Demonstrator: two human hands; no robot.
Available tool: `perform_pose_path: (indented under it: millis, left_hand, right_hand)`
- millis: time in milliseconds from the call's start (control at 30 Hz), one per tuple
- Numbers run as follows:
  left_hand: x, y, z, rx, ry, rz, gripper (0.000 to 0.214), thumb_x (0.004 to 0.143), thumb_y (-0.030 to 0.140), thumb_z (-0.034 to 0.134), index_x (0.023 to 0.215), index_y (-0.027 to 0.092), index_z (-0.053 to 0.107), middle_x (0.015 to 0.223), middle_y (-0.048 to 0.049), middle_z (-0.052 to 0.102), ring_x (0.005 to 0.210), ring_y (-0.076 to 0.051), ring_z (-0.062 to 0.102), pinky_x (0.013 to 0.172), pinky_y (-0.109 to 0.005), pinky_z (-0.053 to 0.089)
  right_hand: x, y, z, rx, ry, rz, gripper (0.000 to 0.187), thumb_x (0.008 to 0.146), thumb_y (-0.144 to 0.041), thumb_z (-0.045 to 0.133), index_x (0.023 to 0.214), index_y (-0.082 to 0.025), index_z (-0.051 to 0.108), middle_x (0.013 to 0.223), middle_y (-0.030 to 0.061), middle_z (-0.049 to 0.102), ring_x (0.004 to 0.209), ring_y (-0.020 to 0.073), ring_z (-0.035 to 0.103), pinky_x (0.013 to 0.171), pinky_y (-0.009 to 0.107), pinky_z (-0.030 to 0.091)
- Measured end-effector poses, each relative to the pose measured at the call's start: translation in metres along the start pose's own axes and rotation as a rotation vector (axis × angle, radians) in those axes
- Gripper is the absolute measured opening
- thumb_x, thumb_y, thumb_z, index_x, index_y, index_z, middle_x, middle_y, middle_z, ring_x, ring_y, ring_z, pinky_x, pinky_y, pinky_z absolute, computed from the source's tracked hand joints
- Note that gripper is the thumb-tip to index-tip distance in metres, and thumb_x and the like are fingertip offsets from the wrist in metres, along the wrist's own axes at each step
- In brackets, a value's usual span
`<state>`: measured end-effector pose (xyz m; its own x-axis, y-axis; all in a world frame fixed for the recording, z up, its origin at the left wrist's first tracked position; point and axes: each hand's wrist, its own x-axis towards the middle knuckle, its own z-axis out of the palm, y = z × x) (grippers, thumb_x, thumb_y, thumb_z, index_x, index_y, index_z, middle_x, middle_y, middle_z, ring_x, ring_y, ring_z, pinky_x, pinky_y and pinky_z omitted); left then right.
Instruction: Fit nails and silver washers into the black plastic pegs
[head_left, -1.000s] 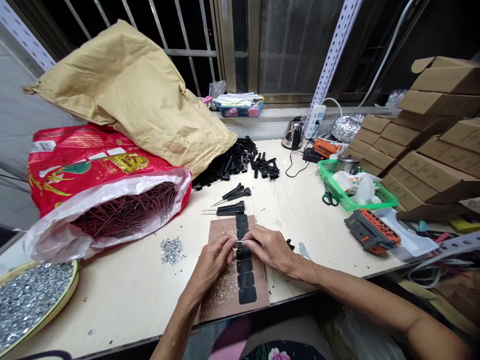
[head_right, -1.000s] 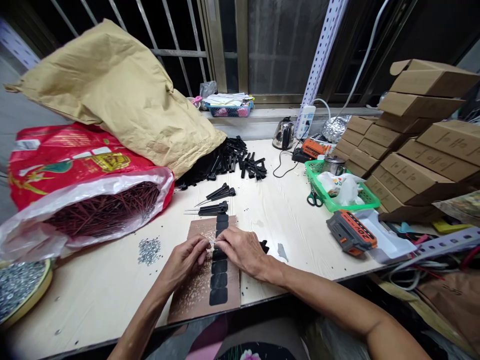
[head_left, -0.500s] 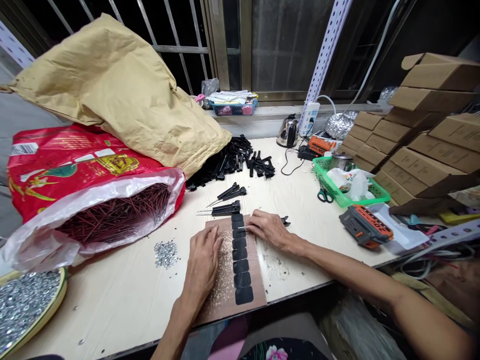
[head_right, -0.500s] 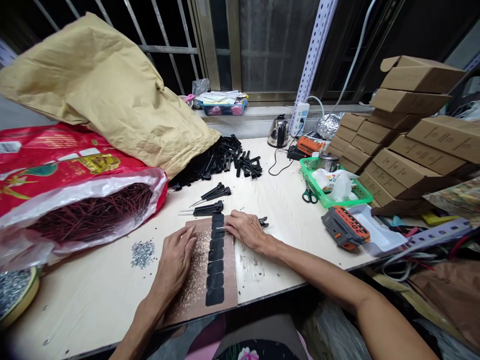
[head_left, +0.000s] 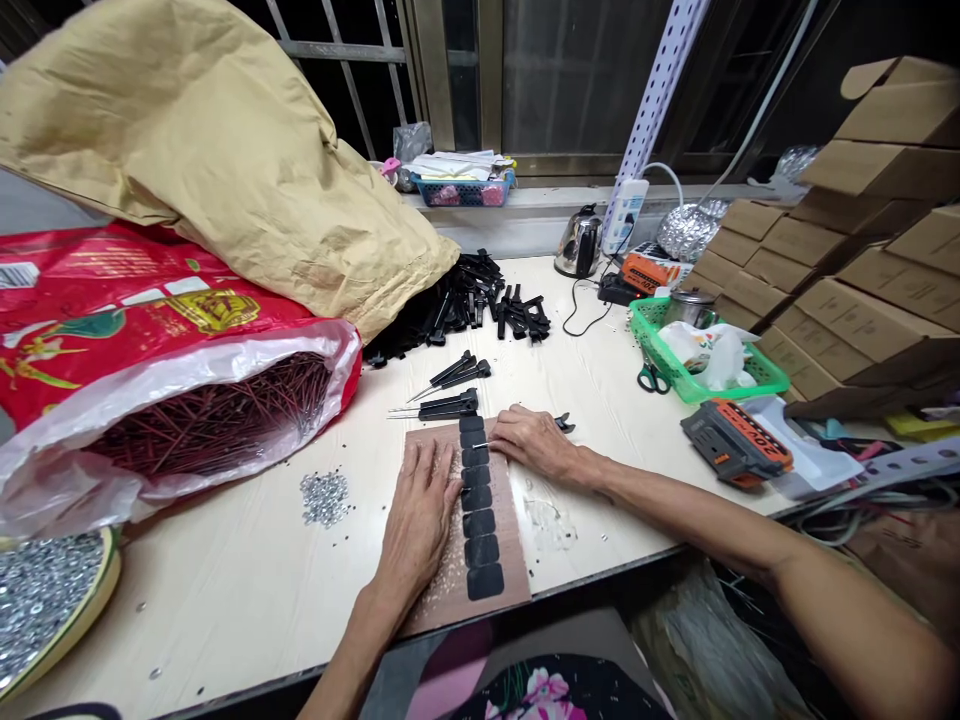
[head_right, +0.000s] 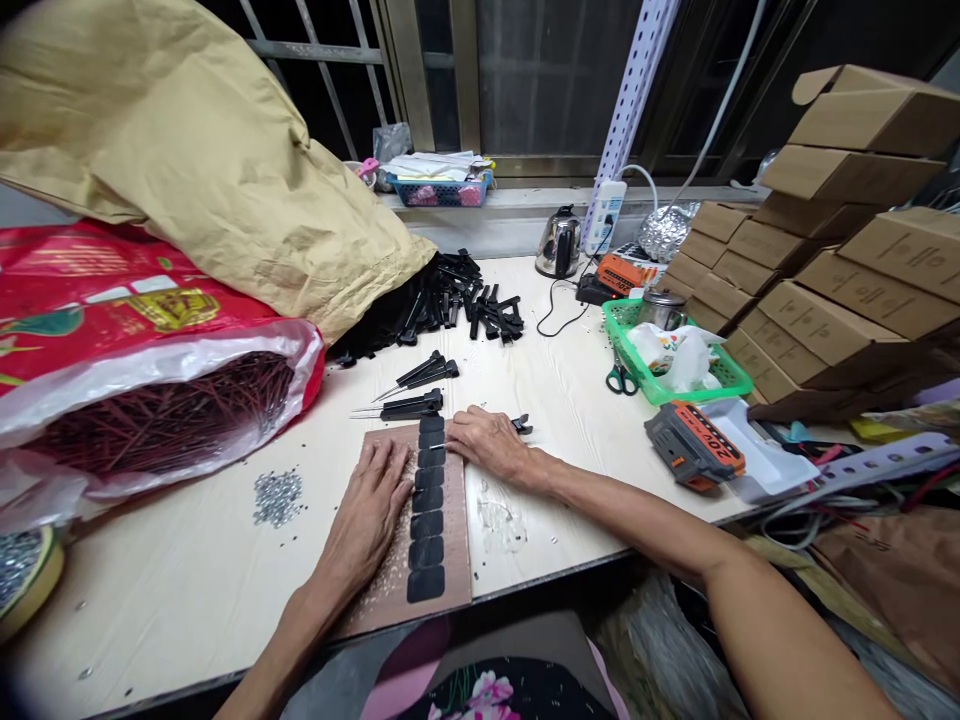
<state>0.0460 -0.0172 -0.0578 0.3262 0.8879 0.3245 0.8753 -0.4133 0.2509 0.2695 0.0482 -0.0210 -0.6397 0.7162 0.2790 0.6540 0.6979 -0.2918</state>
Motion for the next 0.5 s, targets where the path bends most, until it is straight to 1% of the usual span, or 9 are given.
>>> perform_pose_path:
  millis: [100, 233, 367, 400, 500]
  left_hand:
    - [0.003, 0.002, 0.000, 0.000, -0.007, -0.010, 0.051, 0.095, 0.039, 0.030, 0.136, 0.012, 0.044, 0.148, -0.0158, 0.034, 0.141, -0.031, 0.013, 0.109, -0.055, 0.027]
    - [0.006, 0.001, 0.005, -0.004, 0.008, -0.053, 0.055, 0.095, 0.041, 0.028, 0.134, 0.006, 0.045, 0.145, -0.0202, 0.037, 0.140, -0.031, 0.018, 0.109, -0.054, 0.028]
    - [0.006, 0.001, 0.008, -0.008, 0.021, -0.056, 0.055, 0.095, 0.041, 0.027, 0.133, 0.005, 0.045, 0.143, -0.0203, 0.039, 0.140, -0.031, 0.021, 0.109, -0.054, 0.030]
    - [0.006, 0.001, 0.007, -0.006, 0.021, -0.053, 0.056, 0.095, 0.040, 0.026, 0.133, 0.004, 0.046, 0.143, -0.0209, 0.040, 0.140, -0.031, 0.021, 0.109, -0.054, 0.029]
    - [0.006, 0.002, 0.007, 0.005, 0.011, -0.053, 0.057, 0.096, 0.039, 0.025, 0.131, 0.000, 0.046, 0.142, -0.0231, 0.040, 0.139, -0.031, 0.021, 0.110, -0.052, 0.029]
  right_hand:
    - [-0.002, -0.001, 0.002, 0.023, 0.026, -0.013, 0.028, 0.096, -0.034, 0.044, 0.086, -0.017, 0.063, 0.087, 0.0047, 0.061, 0.081, 0.0150, 0.049, 0.065, 0.025, 0.038]
    - [-0.007, -0.001, 0.005, 0.041, 0.045, -0.117, 0.029, 0.096, -0.033, 0.043, 0.085, -0.018, 0.064, 0.084, 0.0048, 0.061, 0.078, 0.0159, 0.048, 0.063, 0.026, 0.037]
    - [-0.013, -0.001, 0.006, 0.099, 0.066, -0.073, 0.026, 0.096, -0.030, 0.044, 0.085, -0.017, 0.064, 0.083, 0.0051, 0.060, 0.077, 0.0150, 0.049, 0.060, 0.025, 0.038]
    - [-0.015, -0.001, 0.006, 0.084, 0.051, -0.095, 0.026, 0.097, -0.027, 0.042, 0.084, -0.017, 0.063, 0.081, 0.0049, 0.060, 0.076, 0.0147, 0.049, 0.059, 0.024, 0.037]
    - [-0.018, -0.004, 0.005, 0.025, -0.031, -0.272, 0.029, 0.098, -0.020, 0.038, 0.082, -0.018, 0.062, 0.078, 0.0038, 0.059, 0.074, 0.0140, 0.048, 0.058, 0.024, 0.037]
